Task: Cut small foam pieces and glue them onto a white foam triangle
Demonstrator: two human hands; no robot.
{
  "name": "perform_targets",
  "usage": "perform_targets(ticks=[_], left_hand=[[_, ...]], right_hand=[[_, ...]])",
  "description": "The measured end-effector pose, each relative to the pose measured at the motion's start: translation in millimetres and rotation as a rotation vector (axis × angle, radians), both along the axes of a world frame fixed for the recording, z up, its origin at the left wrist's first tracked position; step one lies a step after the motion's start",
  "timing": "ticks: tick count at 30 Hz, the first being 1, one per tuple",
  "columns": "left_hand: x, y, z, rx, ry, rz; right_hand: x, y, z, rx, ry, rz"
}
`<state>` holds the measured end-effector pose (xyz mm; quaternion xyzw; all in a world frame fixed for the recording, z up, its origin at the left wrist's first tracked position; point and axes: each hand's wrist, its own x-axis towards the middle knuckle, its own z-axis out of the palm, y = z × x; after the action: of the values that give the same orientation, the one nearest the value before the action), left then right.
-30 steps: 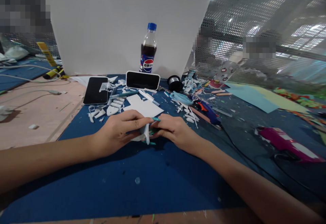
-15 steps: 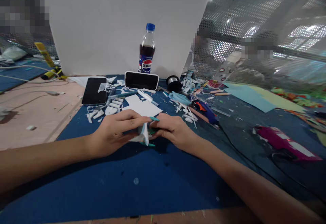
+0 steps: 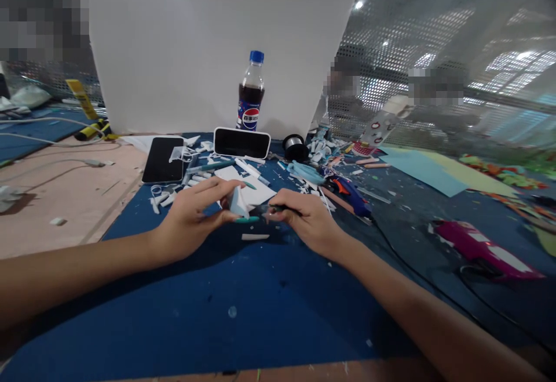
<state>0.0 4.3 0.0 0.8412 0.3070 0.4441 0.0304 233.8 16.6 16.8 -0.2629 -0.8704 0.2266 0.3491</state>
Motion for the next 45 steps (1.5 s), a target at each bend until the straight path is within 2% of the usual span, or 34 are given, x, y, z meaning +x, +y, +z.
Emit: perform_targets(ticks=[4, 8, 11, 21, 28, 45], left_hand=[[-0.9, -0.3, -0.7, 0.006, 0.048, -0.099], [-0.2, -1.5, -1.2, 0.033, 0.050, -0.121], [0.7, -2.2, -0.6, 0.032, 0.071, -0.147], [-0.8, -2.6, 1.5, -0.027, 0.100, -0.170], [-1.0, -2.8, 1.6, -0.028, 0.099, -0.192], [-2.0, -3.5, 1.1, -0.083, 0.092, -0.211]], right_hand=[[-0.4, -4.4, 2.4, -0.189, 0.022, -0.024], [-2.9, -10.2, 3.0, -0.398, 0.014, 0.039], [-4.7, -13.1, 3.5, -0.477, -0.012, 0.043], [-7.3, -15.1, 6.2, -0.427, -0.046, 0.027], [-8.5, -16.4, 5.1, -0.446, -0.040, -0.009], [-8.9, -18.8, 6.4, -0.490, -0.009, 0.011]])
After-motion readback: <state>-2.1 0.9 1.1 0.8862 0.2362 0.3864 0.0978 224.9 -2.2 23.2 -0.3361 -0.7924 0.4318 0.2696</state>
